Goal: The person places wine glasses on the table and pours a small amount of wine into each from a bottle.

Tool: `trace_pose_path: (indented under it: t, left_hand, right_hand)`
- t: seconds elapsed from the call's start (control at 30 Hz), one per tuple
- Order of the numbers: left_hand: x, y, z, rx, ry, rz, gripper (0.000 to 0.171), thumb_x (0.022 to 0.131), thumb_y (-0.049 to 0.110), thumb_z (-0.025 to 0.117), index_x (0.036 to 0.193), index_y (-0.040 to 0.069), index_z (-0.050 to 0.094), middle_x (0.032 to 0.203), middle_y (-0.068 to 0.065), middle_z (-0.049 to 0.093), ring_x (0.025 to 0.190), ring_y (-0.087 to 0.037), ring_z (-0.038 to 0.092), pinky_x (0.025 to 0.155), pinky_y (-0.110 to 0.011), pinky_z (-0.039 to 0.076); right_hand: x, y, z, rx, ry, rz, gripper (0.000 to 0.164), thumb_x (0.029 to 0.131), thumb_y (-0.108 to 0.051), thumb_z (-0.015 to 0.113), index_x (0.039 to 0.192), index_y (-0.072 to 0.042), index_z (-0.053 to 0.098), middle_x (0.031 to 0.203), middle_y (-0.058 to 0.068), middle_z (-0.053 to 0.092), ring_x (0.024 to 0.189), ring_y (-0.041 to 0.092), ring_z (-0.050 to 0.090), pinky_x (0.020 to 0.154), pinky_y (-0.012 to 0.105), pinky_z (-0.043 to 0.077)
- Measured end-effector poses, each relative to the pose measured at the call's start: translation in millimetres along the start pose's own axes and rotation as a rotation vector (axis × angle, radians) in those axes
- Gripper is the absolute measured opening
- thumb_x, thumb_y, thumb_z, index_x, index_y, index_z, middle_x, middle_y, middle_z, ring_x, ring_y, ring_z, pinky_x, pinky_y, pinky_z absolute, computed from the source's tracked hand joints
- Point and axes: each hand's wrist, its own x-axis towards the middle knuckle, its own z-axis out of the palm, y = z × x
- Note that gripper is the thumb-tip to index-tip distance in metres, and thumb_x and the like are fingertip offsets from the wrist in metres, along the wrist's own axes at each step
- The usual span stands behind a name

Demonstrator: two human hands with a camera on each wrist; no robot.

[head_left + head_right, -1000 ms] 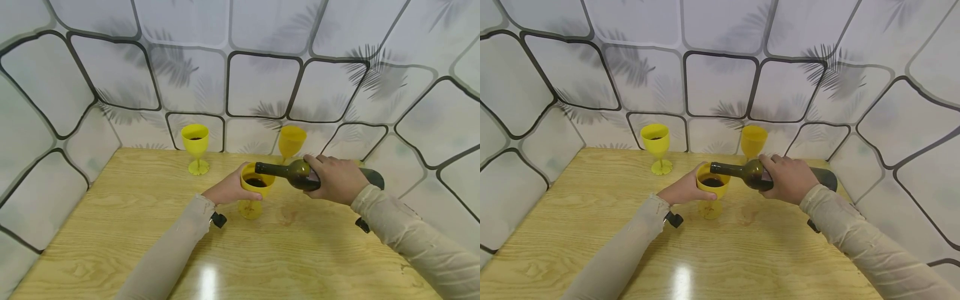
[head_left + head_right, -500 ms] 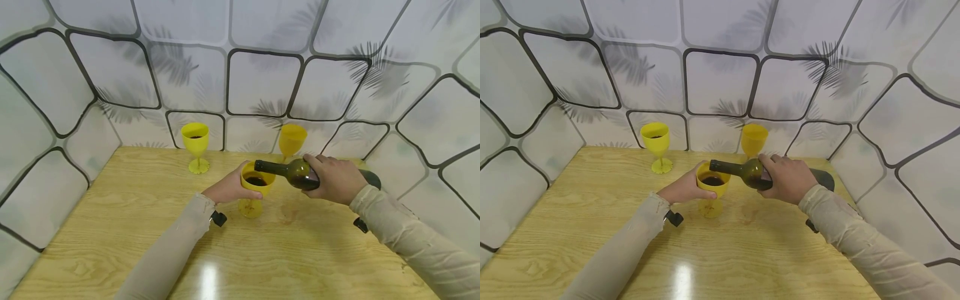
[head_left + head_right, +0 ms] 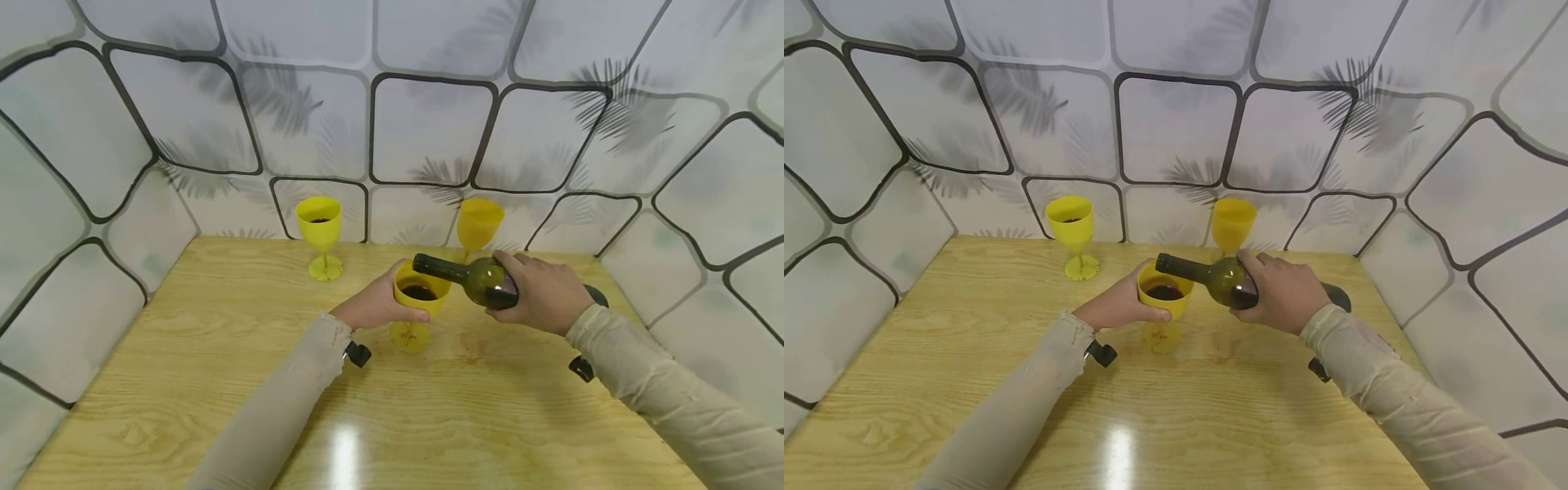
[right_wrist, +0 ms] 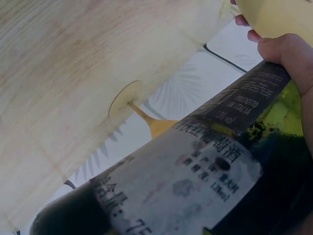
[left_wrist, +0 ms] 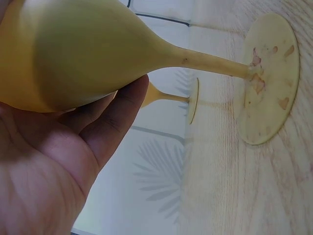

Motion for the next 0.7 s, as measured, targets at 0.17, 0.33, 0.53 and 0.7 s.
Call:
trace_pose_path:
  t: [0.17,0.33,0.53,0.7]
  left_hand:
    - [1.1,-1.1,-0.1,-0.010,-0.001,0.014,0.080,0.084,0.021,0.088,0.146,0.024,0.037,0.128,-0.004,0.059,0.112,-0.024,0.060,0.098,-0.042,0.052]
    - [2.3,-1.5,0.1,-0.025,-0.008,0.045,0.080,0.084,0.018,0.087,0.147,0.024,0.038,0.129,-0.005,0.059,0.114,-0.024,0.060,0.100,-0.043,0.051]
    - [1.9,-0.8,0.2,-0.016,0.001,0.035,0.081,0.083,0.019,0.088,0.147,0.025,0.038,0.130,-0.003,0.059,0.115,-0.023,0.059,0.101,-0.043,0.050]
    - [1.0,-0.8,0.6,-0.017,-0.003,0.029,0.079,0.084,0.019,0.088,0.146,0.024,0.039,0.133,-0.002,0.057,0.118,-0.023,0.058,0.104,-0.043,0.049]
  right_hand:
    - [0,0,6,0.016,0.031,0.004,0.088,0.068,-0.052,0.090,0.135,-0.006,0.055,0.096,0.010,0.071,0.071,0.026,0.068,0.049,0.045,0.054]
    - [-1,-1,14,0.061,0.068,0.029,0.085,0.067,-0.050,0.092,0.133,-0.010,0.055,0.094,0.007,0.071,0.072,0.025,0.069,0.050,0.046,0.055]
    - [-6,-1,28,0.134,0.070,0.102,0.087,0.069,-0.052,0.091,0.136,-0.010,0.056,0.099,0.009,0.074,0.073,0.025,0.070,0.056,0.047,0.057]
    - [-11,3,40,0.251,0.105,0.198,0.087,0.073,-0.053,0.090,0.140,-0.011,0.054,0.104,0.011,0.074,0.078,0.027,0.072,0.064,0.049,0.059]
